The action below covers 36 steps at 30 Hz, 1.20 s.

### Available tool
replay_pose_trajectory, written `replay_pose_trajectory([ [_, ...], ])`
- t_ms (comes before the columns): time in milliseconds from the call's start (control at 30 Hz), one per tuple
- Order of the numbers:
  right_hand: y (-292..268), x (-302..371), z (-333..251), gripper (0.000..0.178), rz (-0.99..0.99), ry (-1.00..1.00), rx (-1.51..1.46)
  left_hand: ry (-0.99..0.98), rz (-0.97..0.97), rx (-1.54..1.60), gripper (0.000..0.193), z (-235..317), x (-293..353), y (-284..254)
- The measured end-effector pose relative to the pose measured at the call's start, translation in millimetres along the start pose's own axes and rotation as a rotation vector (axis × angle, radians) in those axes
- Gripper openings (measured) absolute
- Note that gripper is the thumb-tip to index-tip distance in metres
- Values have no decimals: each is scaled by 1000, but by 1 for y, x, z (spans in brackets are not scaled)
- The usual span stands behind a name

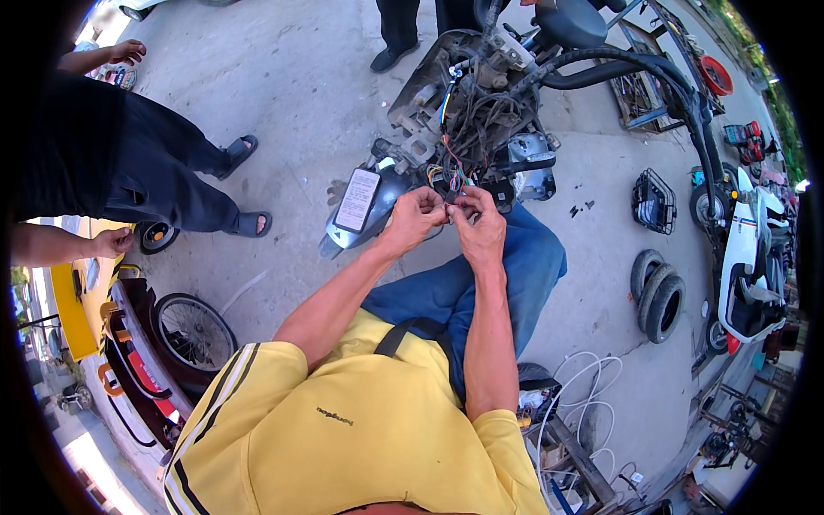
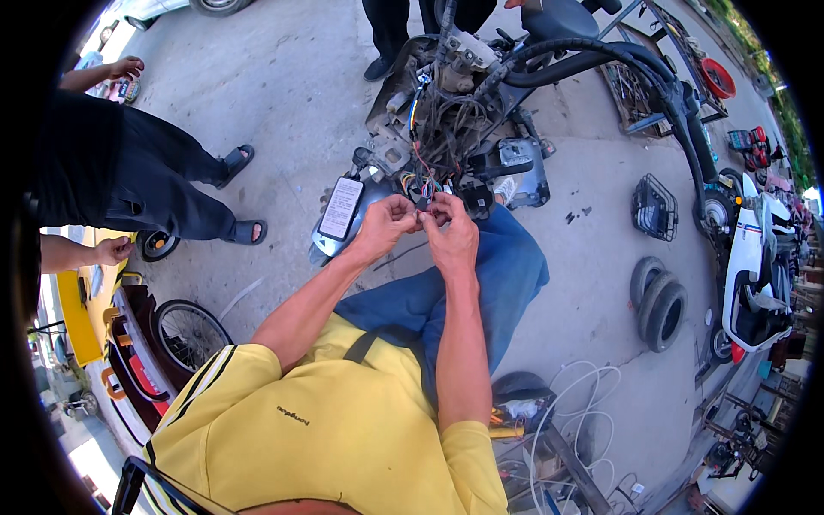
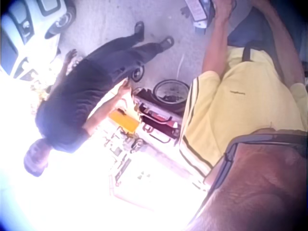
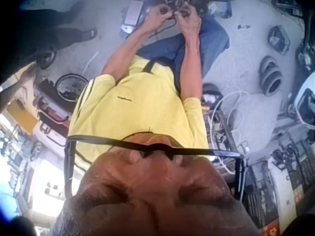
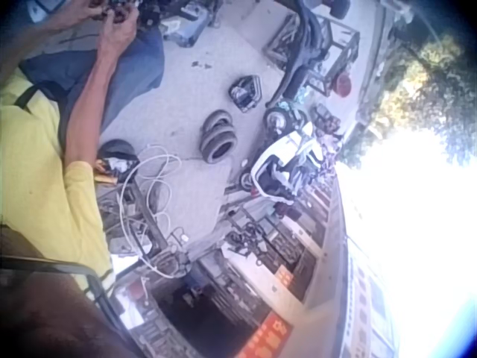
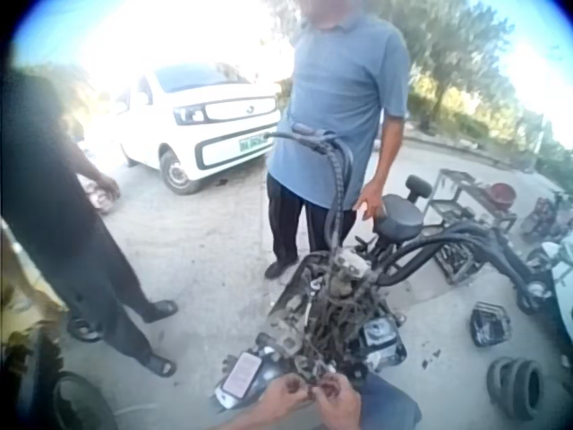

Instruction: The person sits on the ground and works on a scooter's exposed wiring harness, stripping and twisting wires by hand. Another person stands nearby and occasionally points at the wiring while the camera wearer continues to manipulate the wires.

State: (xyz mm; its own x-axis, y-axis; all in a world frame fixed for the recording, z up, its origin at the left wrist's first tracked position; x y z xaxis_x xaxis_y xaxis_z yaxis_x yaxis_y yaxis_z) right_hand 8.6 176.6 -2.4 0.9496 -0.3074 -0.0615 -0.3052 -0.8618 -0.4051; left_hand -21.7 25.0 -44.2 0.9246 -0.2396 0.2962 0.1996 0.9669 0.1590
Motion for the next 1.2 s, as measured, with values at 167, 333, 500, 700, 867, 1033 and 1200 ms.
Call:
replay_pose_trajectory([
  [167, 5, -1, -1, 33, -29, 18, 53, -12, -6, -54, 8, -1, 0, 0],
  [333, 4, 0, -12, 35, 10, -90, 219, 1, -22, -247, 9, 2, 0, -2],
  [500, 6, 0, -12, 37, 57, -172, 224, 46, 53, -322, 9, 7, 0, 1],
  [700, 3, -1, -7, 40, 56, -114, 100, 31, 42, 3, 10, -4, -4, 5],
  [867, 0, -1, -5, 42, 40, -56, 61, 16, 10, 246, 8, 4, -2, 1],
  [1033, 0, 1, -1, 35, 26, -7, 23, 6, -15, 239, 10, -5, -2, -2],
  [1200, -2, 9, -5, 23, 44, -61, 50, -10, 5, 214, 15, -7, 2, 2],
])
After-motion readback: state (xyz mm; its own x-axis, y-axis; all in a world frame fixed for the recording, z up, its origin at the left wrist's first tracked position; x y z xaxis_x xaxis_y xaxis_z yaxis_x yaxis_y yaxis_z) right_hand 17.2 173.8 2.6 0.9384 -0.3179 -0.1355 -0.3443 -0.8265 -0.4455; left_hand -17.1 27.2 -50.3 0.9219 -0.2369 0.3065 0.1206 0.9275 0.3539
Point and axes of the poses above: each hand's wrist, its own x-axis away from the middle knuckle, its own y-axis out of the palm, z = x × y, the point moved 4 cm from there along -x, towards the middle knuckle, and after that the axes turned 4 degrees about z, right-handed, at the moved point
